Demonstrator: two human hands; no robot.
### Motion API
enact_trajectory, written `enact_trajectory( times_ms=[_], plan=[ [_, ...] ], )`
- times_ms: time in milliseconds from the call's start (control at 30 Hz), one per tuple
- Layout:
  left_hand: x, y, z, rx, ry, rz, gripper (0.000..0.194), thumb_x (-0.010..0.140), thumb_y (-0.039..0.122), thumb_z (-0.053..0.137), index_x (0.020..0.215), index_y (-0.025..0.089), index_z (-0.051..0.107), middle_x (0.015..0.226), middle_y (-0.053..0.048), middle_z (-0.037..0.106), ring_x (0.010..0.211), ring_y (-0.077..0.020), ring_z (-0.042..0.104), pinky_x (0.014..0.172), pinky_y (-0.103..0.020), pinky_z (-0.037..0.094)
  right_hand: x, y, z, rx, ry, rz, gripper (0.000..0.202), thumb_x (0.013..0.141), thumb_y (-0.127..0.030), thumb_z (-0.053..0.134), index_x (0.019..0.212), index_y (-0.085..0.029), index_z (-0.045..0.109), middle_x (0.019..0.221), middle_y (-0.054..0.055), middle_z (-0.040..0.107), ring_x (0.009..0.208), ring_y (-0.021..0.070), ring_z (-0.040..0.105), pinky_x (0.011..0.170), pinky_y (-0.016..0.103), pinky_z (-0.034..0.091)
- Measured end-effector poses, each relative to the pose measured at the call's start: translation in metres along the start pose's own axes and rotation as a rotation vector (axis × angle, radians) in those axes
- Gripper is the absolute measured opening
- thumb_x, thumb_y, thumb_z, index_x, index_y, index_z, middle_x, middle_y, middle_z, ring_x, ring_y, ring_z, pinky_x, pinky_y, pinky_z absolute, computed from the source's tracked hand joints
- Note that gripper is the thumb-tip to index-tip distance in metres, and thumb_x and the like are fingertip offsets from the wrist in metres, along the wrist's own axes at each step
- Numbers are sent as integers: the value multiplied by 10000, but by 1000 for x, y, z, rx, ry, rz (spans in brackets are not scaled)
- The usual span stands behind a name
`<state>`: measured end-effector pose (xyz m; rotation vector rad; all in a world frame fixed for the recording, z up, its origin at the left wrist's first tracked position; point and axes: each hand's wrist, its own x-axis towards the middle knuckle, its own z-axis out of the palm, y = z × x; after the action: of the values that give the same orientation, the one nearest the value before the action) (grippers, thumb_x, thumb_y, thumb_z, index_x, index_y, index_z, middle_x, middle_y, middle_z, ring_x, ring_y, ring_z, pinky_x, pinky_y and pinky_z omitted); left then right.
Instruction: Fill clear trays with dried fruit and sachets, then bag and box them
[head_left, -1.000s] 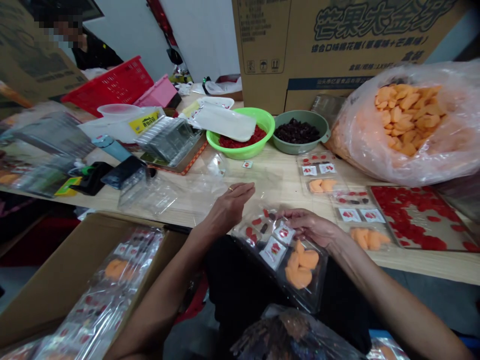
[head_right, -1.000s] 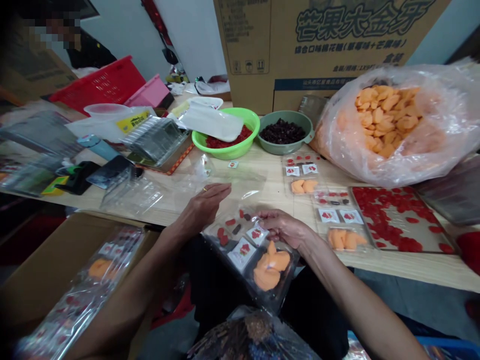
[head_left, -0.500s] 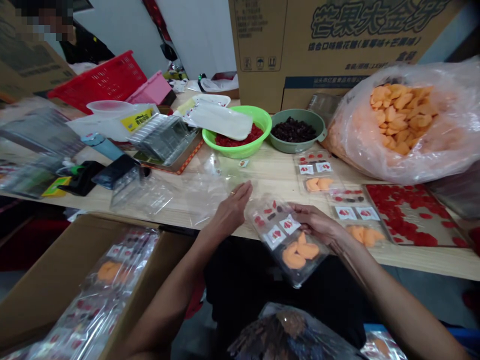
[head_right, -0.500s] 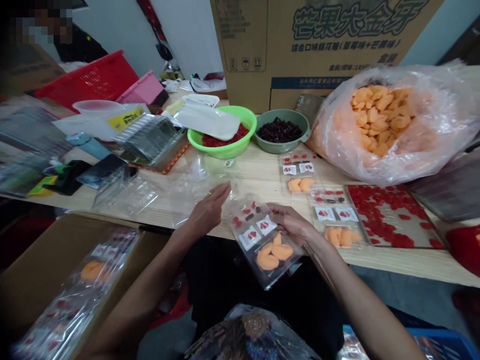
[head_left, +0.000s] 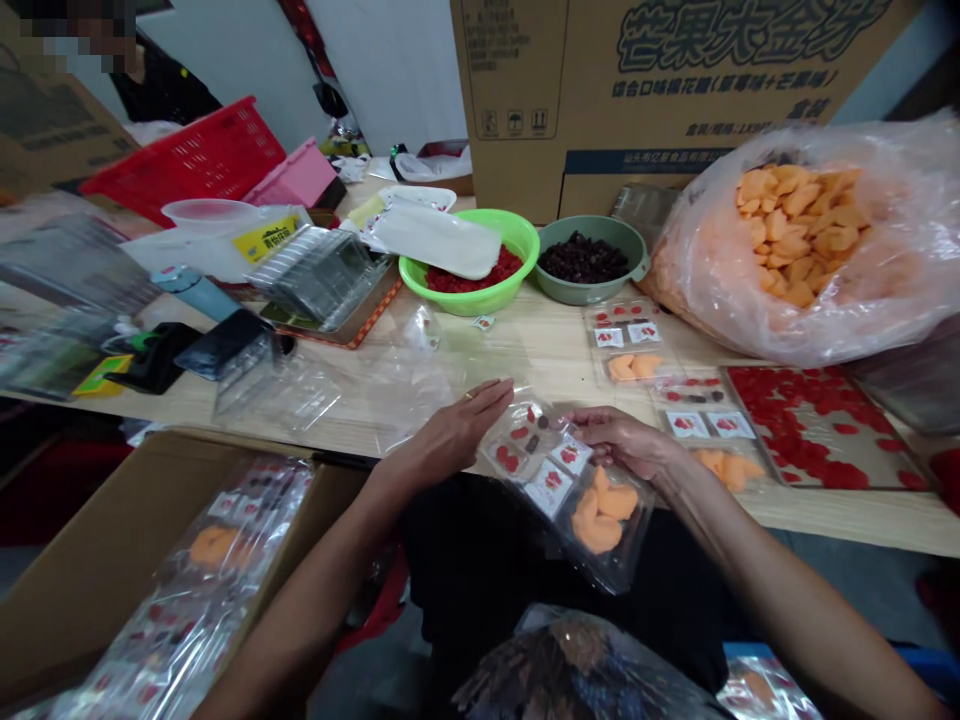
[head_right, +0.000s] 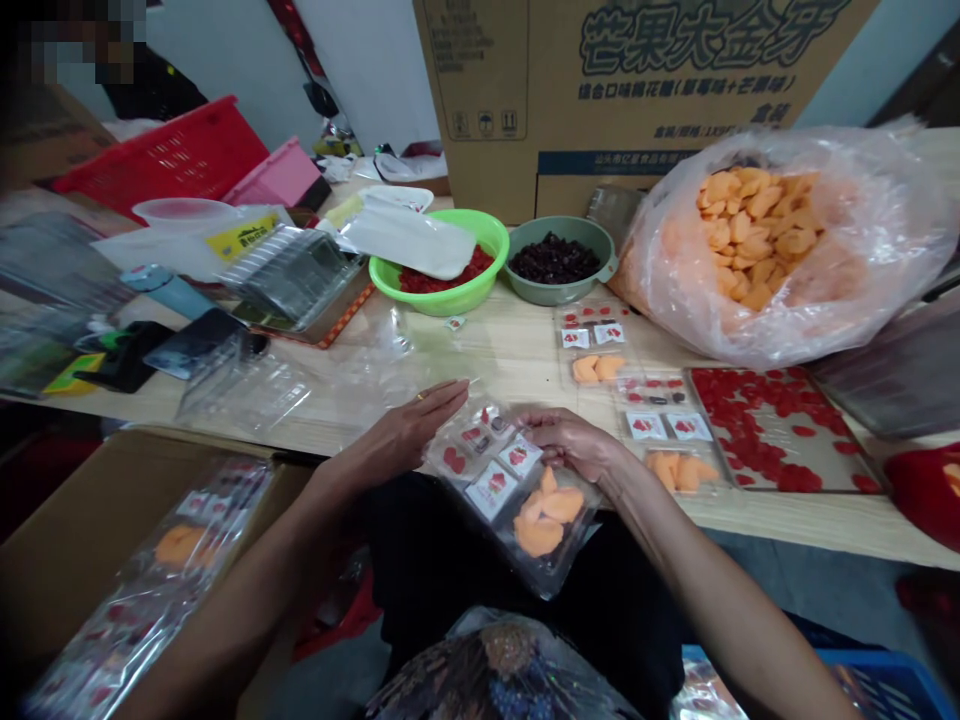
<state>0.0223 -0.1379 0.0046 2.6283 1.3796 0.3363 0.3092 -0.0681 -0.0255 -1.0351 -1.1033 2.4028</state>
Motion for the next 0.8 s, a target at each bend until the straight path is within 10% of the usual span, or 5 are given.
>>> enact_trajectory(
  times_ms=[300, 567, 667, 800],
  plan=[
    [-8, -1, 33, 98, 17, 55, 857, 736, -121, 378, 1554, 117, 290, 1642, -178, 351, 1583, -245, 156, 1232, -422, 414, 14, 5, -5, -5, 151, -52, 380, 582, -209, 823, 937, -119, 724, 638, -50, 522, 483, 30, 322, 433, 194, 187],
    [-4, 29, 91, 148, 292, 52, 702, 941, 22, 385, 1595, 28, 132, 1592, -289, 373, 1573, -325, 183, 1209, -514, 429, 36, 10, 25, 57, 349, -179, 477, 576, -220, 737, 1039, -143, 652, 649, -34, 608, 497, 90, 495, 447, 195, 336],
    [-9, 32, 90, 32, 257, 60, 797, 900, 16, 367, 1628, 119, 58, 1621, -227, 362, 1577, -288, 205, 1201, -510, 441, 43, 11, 33, 26, 442, -241, 710, 569, -207, 698, 1270, -182, 587, 619, -75, 597, 440, 86, 429, 420, 197, 285],
    [-20, 41, 63, -108, 139, -52, 940, 737, 45, 482, 1618, 187, 186, 1616, -155, 404, 1546, -295, 306, 1182, -510, 448, 55, 15, 32, -22, 398, -259, 549, 585, -244, 691, 1123, -135, 663, 682, -22, 649, 478, 91, 453, 457, 212, 322]
  ],
)
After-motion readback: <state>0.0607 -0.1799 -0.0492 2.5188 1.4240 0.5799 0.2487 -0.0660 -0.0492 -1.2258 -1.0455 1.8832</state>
